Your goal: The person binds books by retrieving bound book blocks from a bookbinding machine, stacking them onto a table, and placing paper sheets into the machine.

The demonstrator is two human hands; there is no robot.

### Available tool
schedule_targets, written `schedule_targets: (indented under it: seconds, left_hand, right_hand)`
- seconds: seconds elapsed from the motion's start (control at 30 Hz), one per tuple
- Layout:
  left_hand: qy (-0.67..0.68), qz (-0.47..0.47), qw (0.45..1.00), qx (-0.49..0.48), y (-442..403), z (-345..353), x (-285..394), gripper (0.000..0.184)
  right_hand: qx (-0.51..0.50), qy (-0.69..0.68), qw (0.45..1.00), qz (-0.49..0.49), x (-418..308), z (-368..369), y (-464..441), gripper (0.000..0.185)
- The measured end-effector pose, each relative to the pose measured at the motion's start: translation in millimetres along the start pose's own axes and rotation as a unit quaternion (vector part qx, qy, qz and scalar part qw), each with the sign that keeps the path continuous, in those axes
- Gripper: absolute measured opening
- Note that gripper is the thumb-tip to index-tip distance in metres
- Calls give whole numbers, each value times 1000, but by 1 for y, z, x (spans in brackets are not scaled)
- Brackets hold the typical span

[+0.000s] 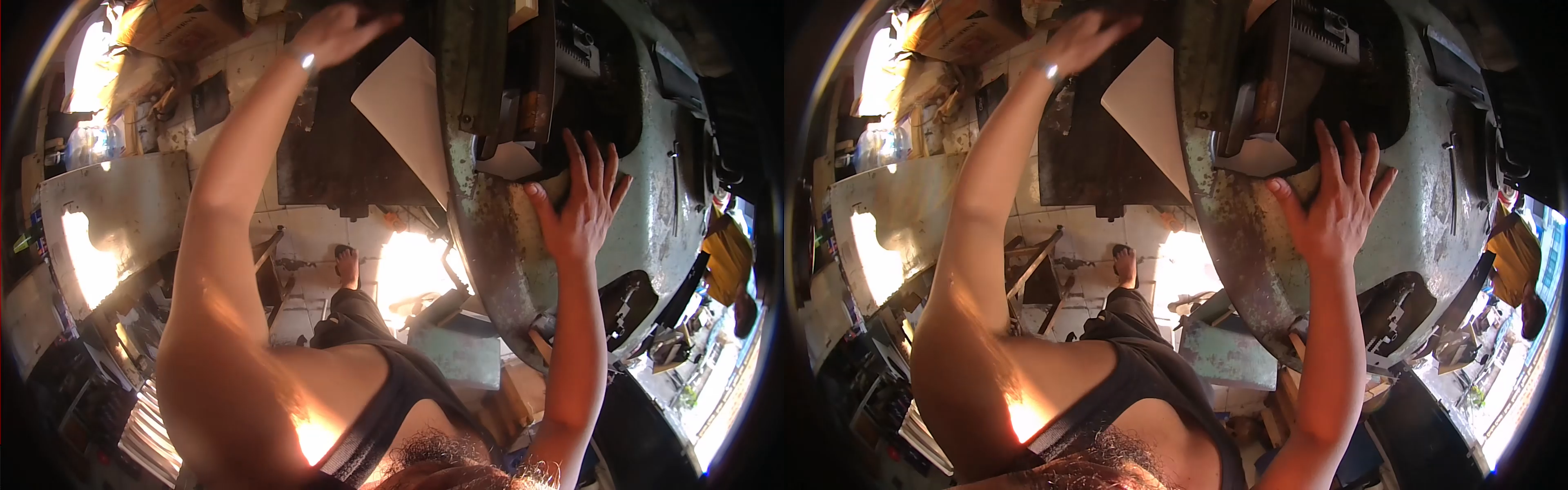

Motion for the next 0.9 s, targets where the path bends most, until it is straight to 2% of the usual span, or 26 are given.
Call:
schedule_targets:
  seconds: [0.07,0.17,0.23,0.27,0.3,0.37,0.4,0.43,0.5,0.6,0.7,0.8,0.9]
  left_hand:
    - [45,135,990,-20,61,3,10,46]
    - [12,185,981,-50,120,5,16,35]
    - [66,90,985,-133,157,1,12,27]
    - [149,3,962,-227,175,4,8,29]
    - [226,68,949,-208,194,-4,12,34]
    - [407,31,887,-217,220,-2,-14,35]
    - [428,-11,890,-157,223,-9,-28,34]
    - [293,-117,931,-185,224,-8,-59,33]
    - [102,-178,973,-103,220,-15,-102,31]
    - [255,-162,950,-82,215,8,-137,30]
    - [414,-117,899,-89,207,28,-135,32]
    - [480,-107,866,-93,185,47,-124,36]
    - [449,-129,879,-98,148,65,-117,42]
  right_hand:
    - [-4,9,1000,2,-2,0,1,89]
    - [1,3,1000,2,-4,-1,1,85]
    - [8,4,1000,-1,-5,0,1,83]
    - [7,4,1000,0,-3,0,2,82]
    - [11,6,1000,-4,-4,0,2,81]
    - [17,10,1000,-10,-5,-1,4,80]
    - [16,15,1000,-9,-5,0,3,80]
    - [15,18,1000,-9,-5,1,2,79]
    - [13,21,1000,-12,-5,3,6,78]
    - [27,25,999,-9,-2,2,3,75]
    - [27,21,999,-7,-4,1,5,74]
    - [24,19,1000,-6,-3,2,4,77]
    - [17,20,1000,-1,-3,2,4,77]
Point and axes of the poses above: each hand's wrist, its own y-axis away from the middle knuckle, its own z-axis out of the palm, x = y × z, the point moved 10 cm from there along -y, towards the middle knuckle, and after that the axes turned 9 degrees about -z, right-handed, at the moved point
